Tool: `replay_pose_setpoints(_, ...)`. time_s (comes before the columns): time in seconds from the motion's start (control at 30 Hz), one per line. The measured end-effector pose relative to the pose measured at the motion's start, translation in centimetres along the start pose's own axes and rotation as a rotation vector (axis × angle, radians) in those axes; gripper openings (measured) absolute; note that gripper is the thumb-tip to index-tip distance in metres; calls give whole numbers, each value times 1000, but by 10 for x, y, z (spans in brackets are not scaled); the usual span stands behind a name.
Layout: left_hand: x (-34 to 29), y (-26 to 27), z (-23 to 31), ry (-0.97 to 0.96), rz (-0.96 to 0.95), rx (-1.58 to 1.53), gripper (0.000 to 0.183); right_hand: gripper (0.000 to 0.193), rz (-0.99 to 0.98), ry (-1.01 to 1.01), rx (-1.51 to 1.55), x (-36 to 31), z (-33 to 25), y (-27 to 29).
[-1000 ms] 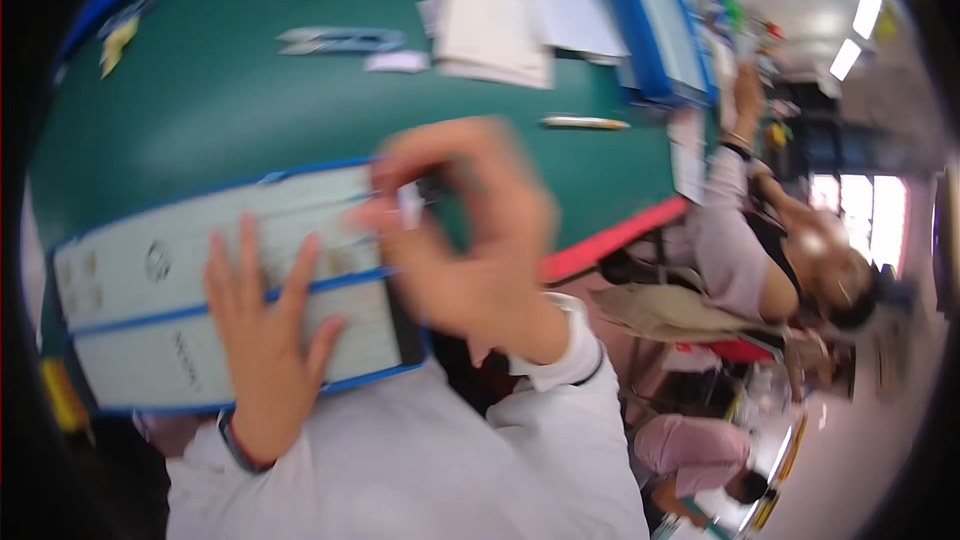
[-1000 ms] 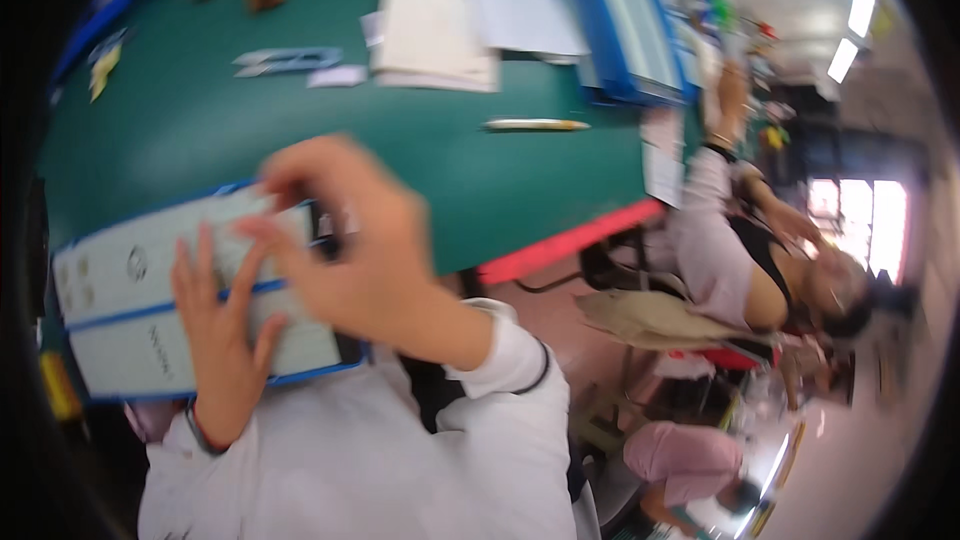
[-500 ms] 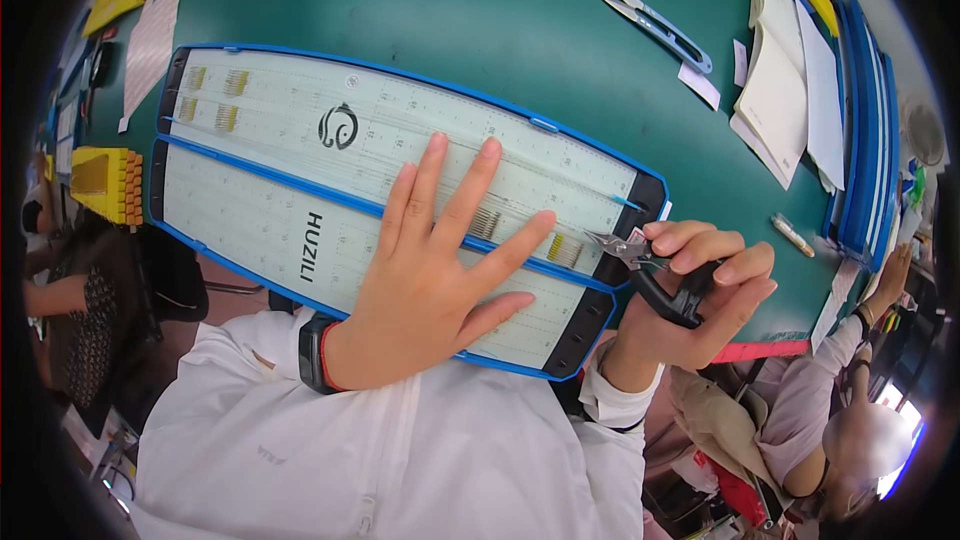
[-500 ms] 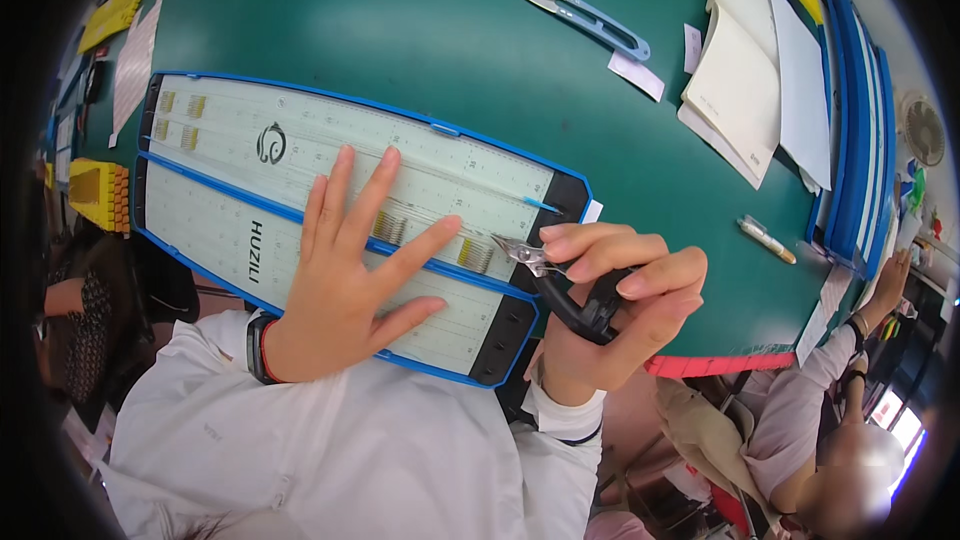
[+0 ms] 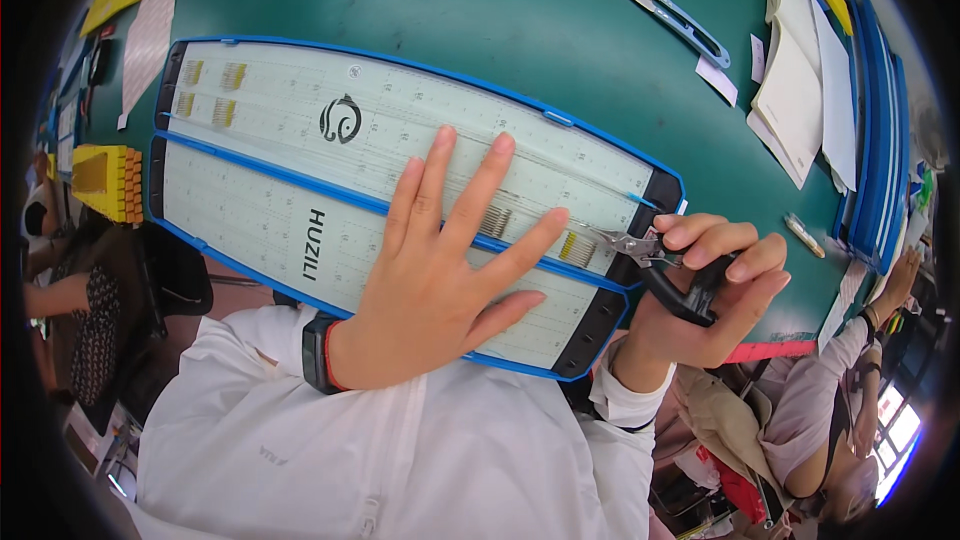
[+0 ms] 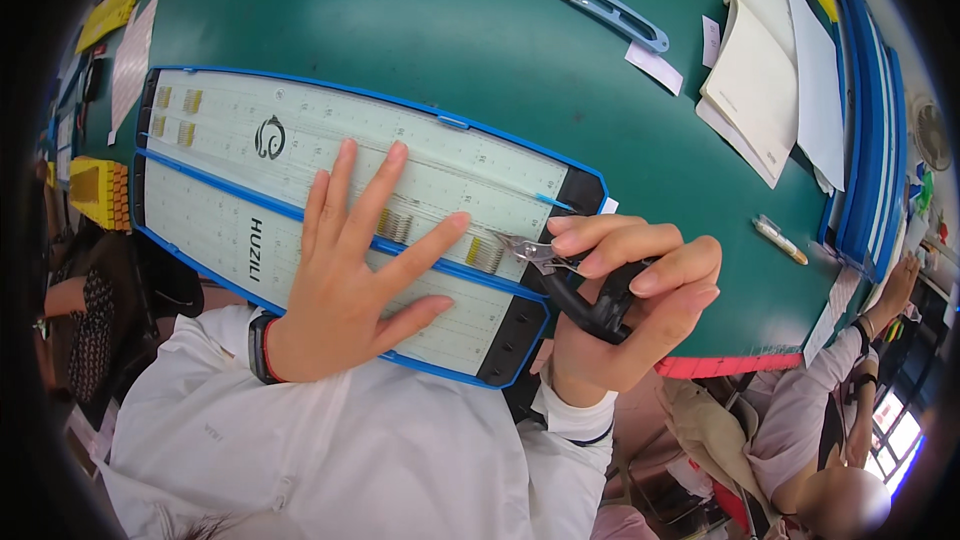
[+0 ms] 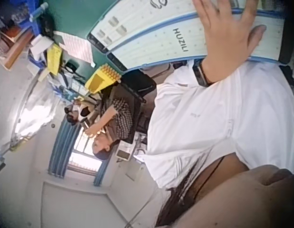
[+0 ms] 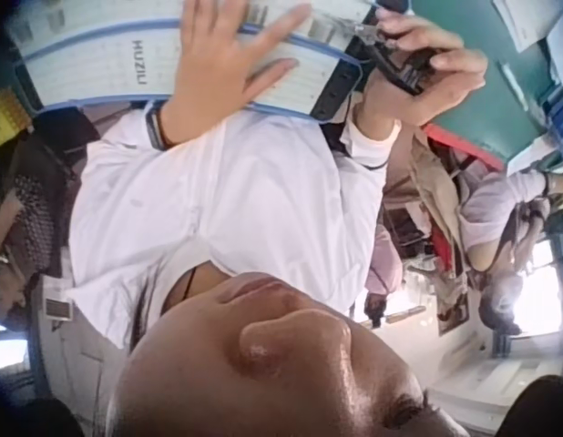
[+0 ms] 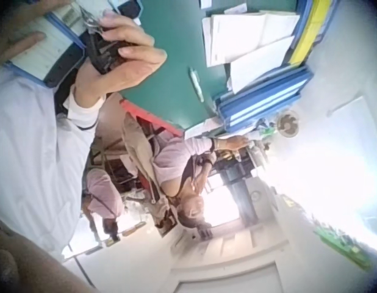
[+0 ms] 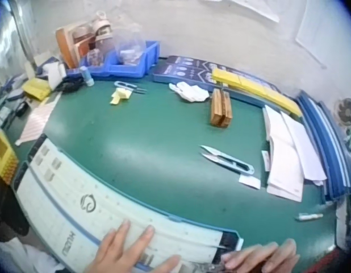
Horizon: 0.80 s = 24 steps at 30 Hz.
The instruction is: Assembling and trimming small electronic components on a blue fixture.
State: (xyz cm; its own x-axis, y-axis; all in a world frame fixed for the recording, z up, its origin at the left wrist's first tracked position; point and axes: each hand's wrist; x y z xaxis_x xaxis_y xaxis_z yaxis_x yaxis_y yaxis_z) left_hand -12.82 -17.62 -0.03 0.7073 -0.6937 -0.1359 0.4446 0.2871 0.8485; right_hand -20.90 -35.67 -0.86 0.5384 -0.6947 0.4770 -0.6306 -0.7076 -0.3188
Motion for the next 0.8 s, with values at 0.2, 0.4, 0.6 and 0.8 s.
replay_pose_setpoints(0.2, 0, 1, -1, -3, 2, 8, 61, 35, 17, -17, 13, -1, 2, -1)
replay_pose_setpoints(0.4, 0, 0, -2, -5, -2, 3, 60, 34, 38, -27, -10, 0, 2, -4)
replay_pose_setpoints(0.6, 0, -1, -2, -10, 3, -15, 59, 34, 79, -32, 14, 1, 1, -2)
replay_pose_setpoints(0.8, 0, -1, -3, -16, 11, -14, 59, 33, 37, -55, -13, 1, 2, -8)
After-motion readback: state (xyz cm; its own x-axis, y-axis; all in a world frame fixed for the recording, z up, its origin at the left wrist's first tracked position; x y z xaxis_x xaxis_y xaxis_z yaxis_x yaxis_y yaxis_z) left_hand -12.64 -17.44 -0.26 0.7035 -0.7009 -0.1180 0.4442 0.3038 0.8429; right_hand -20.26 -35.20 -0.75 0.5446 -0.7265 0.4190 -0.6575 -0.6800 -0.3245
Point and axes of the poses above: each hand's wrist, its own x-axis towards the middle knuckle, its own y-axis out of the back of the hand, z = x × y, and after that the axes turned 14 degrees about y, right-handed
